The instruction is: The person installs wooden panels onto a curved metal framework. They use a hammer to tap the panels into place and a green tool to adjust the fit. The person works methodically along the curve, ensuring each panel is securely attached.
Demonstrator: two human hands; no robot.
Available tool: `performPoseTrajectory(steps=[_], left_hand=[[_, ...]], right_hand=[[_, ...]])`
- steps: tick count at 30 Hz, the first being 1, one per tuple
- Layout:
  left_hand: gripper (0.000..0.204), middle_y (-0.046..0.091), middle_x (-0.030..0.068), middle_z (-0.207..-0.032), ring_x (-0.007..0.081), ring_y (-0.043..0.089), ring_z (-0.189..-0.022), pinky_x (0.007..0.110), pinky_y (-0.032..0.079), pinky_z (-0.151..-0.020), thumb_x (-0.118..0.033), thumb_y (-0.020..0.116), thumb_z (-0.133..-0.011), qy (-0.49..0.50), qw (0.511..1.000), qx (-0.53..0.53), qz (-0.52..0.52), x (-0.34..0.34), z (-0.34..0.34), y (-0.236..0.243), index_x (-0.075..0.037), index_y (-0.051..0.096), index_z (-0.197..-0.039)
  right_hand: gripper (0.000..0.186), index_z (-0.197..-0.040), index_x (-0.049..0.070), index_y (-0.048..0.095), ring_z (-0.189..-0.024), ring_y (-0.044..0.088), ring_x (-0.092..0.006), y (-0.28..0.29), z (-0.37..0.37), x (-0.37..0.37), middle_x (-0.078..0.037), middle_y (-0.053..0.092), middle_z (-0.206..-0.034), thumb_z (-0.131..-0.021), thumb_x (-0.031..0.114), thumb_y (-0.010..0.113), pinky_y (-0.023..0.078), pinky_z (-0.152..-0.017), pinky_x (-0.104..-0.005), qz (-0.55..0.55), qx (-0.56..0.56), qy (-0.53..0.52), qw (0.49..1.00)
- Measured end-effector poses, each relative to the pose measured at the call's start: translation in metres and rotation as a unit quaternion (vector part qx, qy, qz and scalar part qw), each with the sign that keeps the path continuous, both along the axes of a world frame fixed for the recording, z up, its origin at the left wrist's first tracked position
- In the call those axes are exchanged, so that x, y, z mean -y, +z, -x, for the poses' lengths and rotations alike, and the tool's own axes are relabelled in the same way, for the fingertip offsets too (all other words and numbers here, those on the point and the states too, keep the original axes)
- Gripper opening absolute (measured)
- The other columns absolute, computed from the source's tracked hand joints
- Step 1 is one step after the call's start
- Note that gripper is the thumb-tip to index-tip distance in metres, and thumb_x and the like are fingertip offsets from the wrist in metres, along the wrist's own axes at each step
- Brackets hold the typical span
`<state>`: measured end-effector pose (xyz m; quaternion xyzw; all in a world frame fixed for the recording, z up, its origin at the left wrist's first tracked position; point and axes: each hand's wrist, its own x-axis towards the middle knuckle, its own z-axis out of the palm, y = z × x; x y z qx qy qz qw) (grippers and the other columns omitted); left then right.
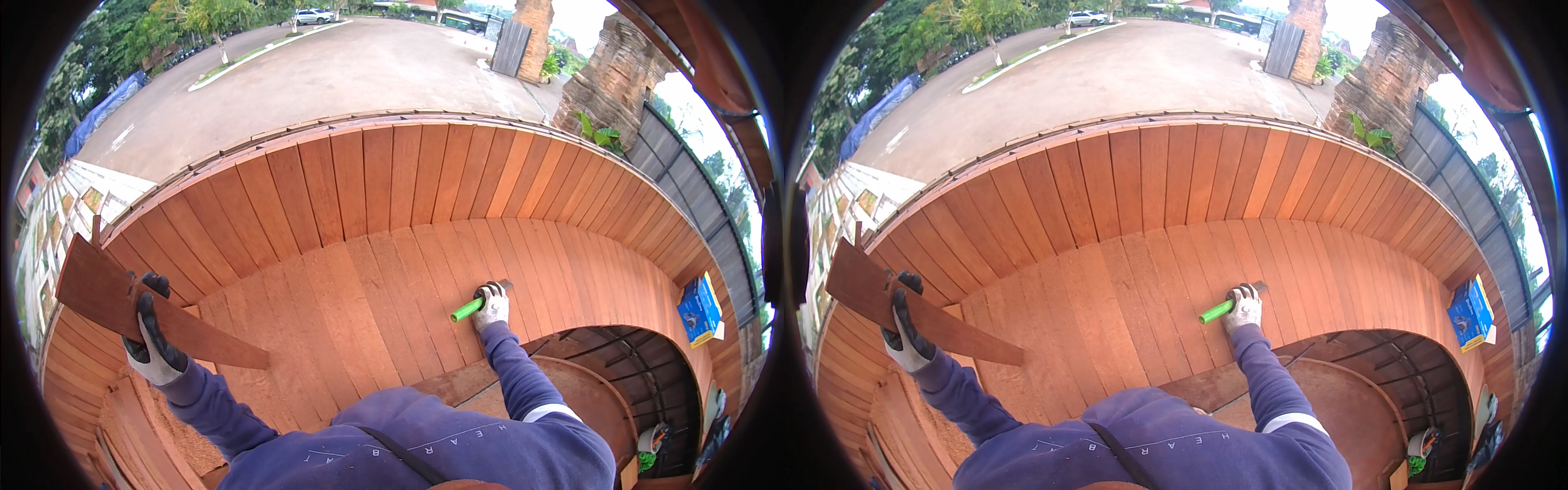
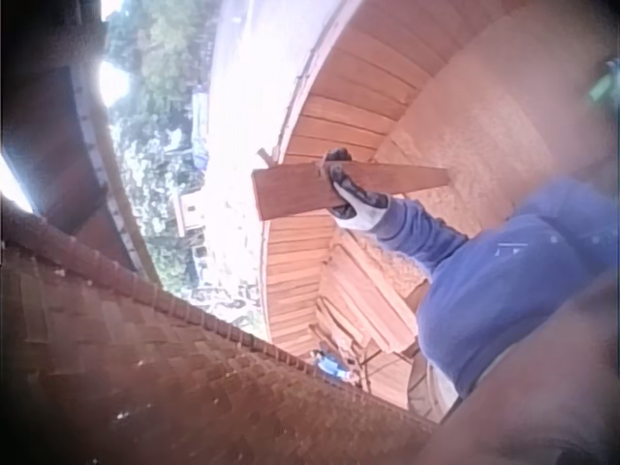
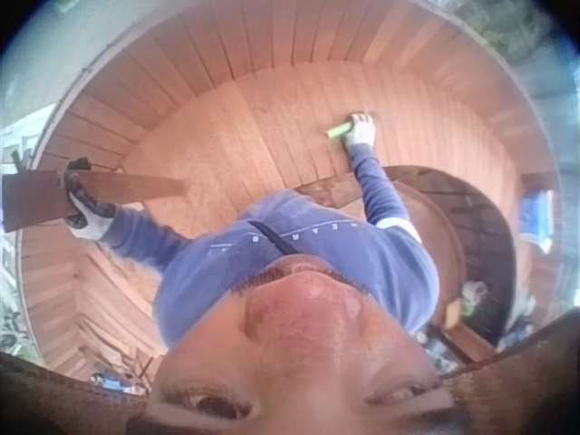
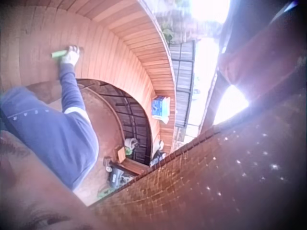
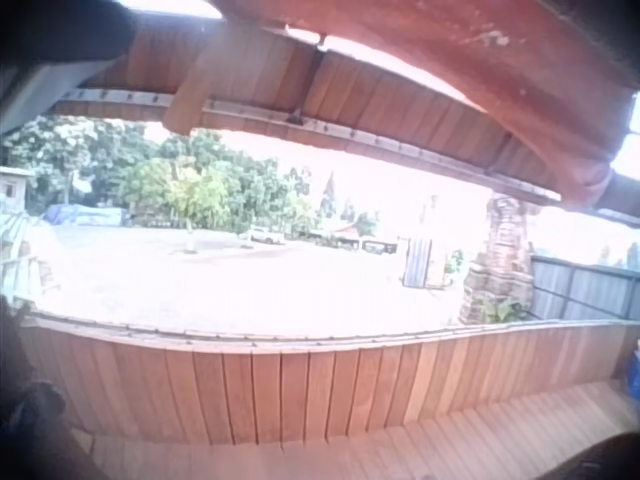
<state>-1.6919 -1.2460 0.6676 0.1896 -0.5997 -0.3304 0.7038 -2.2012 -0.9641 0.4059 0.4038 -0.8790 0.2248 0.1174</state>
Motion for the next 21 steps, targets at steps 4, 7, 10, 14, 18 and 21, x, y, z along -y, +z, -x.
performPoseTrajectory(steps=[4,7,10,14,18,21], left_hand=[[0.036,0.06,0.0227,-0.12,0.0313,0.063,-0.107,0.042,0.05,-0.096,-0.005,0.048,-0.098,0.014,0.999,0.006,0.028,-0.006,0.003,0.002,0.007,0.049,-0.131],[0.037,0.06,0.0231,-0.12,0.0324,0.063,-0.106,0.042,0.05,-0.097,-0.003,0.048,-0.097,0.018,1.0,-0.01,0.013,-0.015,0.009,0.005,0.009,0.048,-0.132],[0.035,0.06,0.0237,-0.119,0.0334,0.063,-0.106,0.043,0.05,-0.096,-0.003,0.047,-0.097,0.027,0.999,-0.033,-0.009,-0.029,0.012,0.005,0.01,0.05,-0.13],[0.038,0.061,0.0235,-0.118,0.0311,0.063,-0.107,0.041,0.049,-0.099,-0.005,0.051,-0.097,0.023,0.999,-0.033,0.013,-0.059,0.015,0.003,0.012,0.047,-0.13],[0.038,0.06,0.0222,-0.122,0.0313,0.061,-0.111,0.041,0.047,-0.1,-0.004,0.05,-0.097,0.015,0.999,-0.015,0.024,-0.086,0.01,-0.003,0.011,0.047,-0.131],[0.036,0.058,0.021,-0.124,0.0308,0.059,-0.115,0.04,0.043,-0.103,-0.005,0.051,-0.096,0.009,1.0,0.013,0.009,-0.107,-0.006,-0.011,0.009,0.051,-0.129]], right_hand=[[0.024,-0.096,0.013,0.061,-0.119,0.05,-0.0324,0.003,-0.002,-0.001,-0.013,0.059,-0.113,-0.073,0.015,0.065,0.039,-0.098,-0.0481,-0.007,0.004,-0.008,1.0],[0.023,-0.096,0.013,0.062,-0.12,0.049,-0.0317,-0.001,0.0,-0.003,-0.012,0.059,-0.114,-0.074,0.016,0.065,0.038,-0.099,-0.0479,-0.009,0.004,-0.009,1.0],[0.023,-0.096,0.013,0.062,-0.121,0.048,-0.0311,0.003,-0.001,-0.005,-0.012,0.059,-0.114,-0.073,0.016,0.065,0.038,-0.099,-0.0475,-0.016,0.015,-0.008,1.0],[0.024,-0.097,0.013,0.062,-0.121,0.048,-0.0298,0.01,-0.008,0.0,-0.011,0.059,-0.113,-0.074,0.018,0.065,0.038,-0.099,-0.0463,-0.013,0.016,-0.012,1.0],[0.022,-0.096,0.013,0.062,-0.12,0.048,-0.0298,0.006,-0.006,-0.003,-0.011,0.059,-0.112,-0.076,0.021,0.064,0.039,-0.098,-0.0466,-0.008,0.002,-0.011,1.0],[0.019,-0.093,0.015,0.063,-0.118,0.05,-0.0305,0.004,-0.002,-0.007,-0.011,0.06,-0.112,-0.076,0.021,0.065,0.04,-0.097,-0.0478,0.004,-0.016,-0.009,1.0]])
